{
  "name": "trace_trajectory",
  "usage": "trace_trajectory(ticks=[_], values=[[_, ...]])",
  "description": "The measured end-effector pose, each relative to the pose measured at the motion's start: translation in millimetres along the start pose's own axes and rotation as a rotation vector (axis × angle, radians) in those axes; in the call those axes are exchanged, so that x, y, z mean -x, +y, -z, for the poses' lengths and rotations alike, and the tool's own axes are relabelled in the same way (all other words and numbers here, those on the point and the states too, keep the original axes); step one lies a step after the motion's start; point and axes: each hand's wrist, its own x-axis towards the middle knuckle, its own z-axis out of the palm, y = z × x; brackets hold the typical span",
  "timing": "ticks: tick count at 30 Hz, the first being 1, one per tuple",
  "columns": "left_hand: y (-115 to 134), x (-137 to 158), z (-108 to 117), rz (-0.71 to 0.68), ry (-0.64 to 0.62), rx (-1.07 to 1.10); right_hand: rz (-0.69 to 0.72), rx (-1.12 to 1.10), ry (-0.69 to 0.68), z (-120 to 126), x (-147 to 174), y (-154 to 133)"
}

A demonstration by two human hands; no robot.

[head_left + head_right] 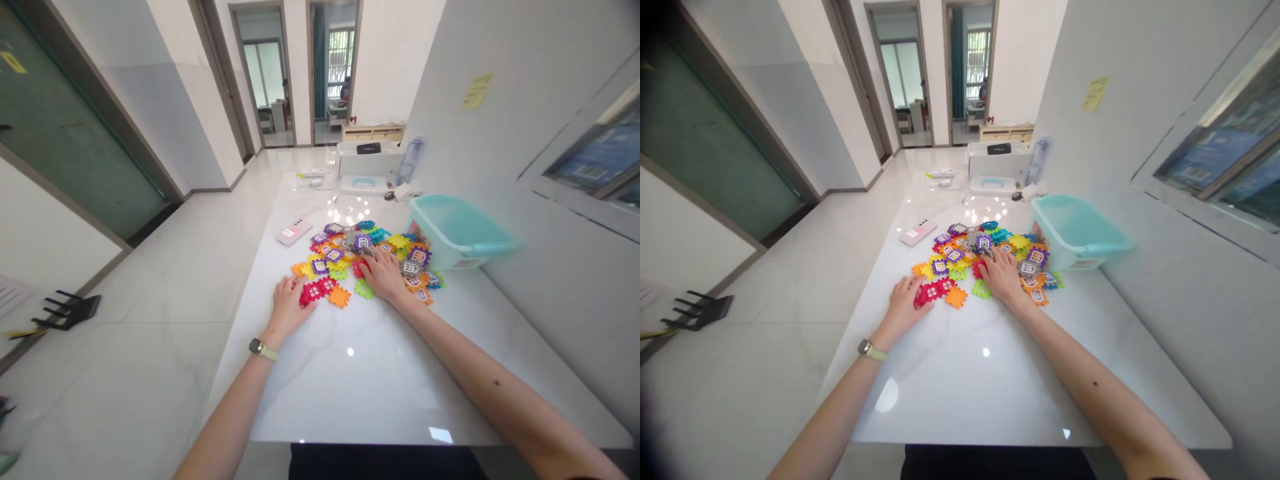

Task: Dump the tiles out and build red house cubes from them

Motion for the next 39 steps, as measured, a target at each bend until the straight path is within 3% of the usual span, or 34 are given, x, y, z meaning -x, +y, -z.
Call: trace_trajectory(ticks=[4,6,10,12,15,20,24,28,33,37,39], values=[[21.0,3.5,-13.0,-0.088,0.027,-0.013,-0.026,-0.022,0.097,14.5,3.5,-8.1],[27.3,3.1,-19.8,-0.11,0.046,-0.027,0.056,-0.036,0.115,21.3,17.6,-27.2],[44.9,-8.7,-36.2,-0.128,0.04,-0.006,0.254,-0.101,-0.061,23.8,52.3,-66.6],[58.0,-19.8,-44.5,-0.148,0.007,0.022,0.249,-0.106,-0.151,22.2,62.7,-72.4],[76.6,-38.6,-55.3,-0.18,-0.019,0.03,0.165,-0.066,-0.207,20.6,64.9,-58.0],[86.3,-55.5,-65.2,-0.227,0.01,0.132,0.054,-0.038,-0.143,15.9,56.4,-16.2],[81.2,-50.5,-61.8,-0.162,0.088,0.469,0.027,-0.069,-0.102,11.7,55.0,-3.3],[75.0,-33.8,-53.0,0.076,0.169,0.966,0.015,-0.1,-0.102,18.4,56.9,-5.9],[67.3,-15.9,-44.5,0.293,0.332,1.25,0.242,-0.161,-0.257,28.4,61.8,-28.1],[66.4,-13.0,-36.3,0.448,0.325,1.654,0.353,-0.22,-0.362,34.9,68.9,-47.4],[66.9,-12.5,-32.8,0.462,0.319,1.744,0.418,-0.285,-0.391,39.5,71.5,-49.7]])
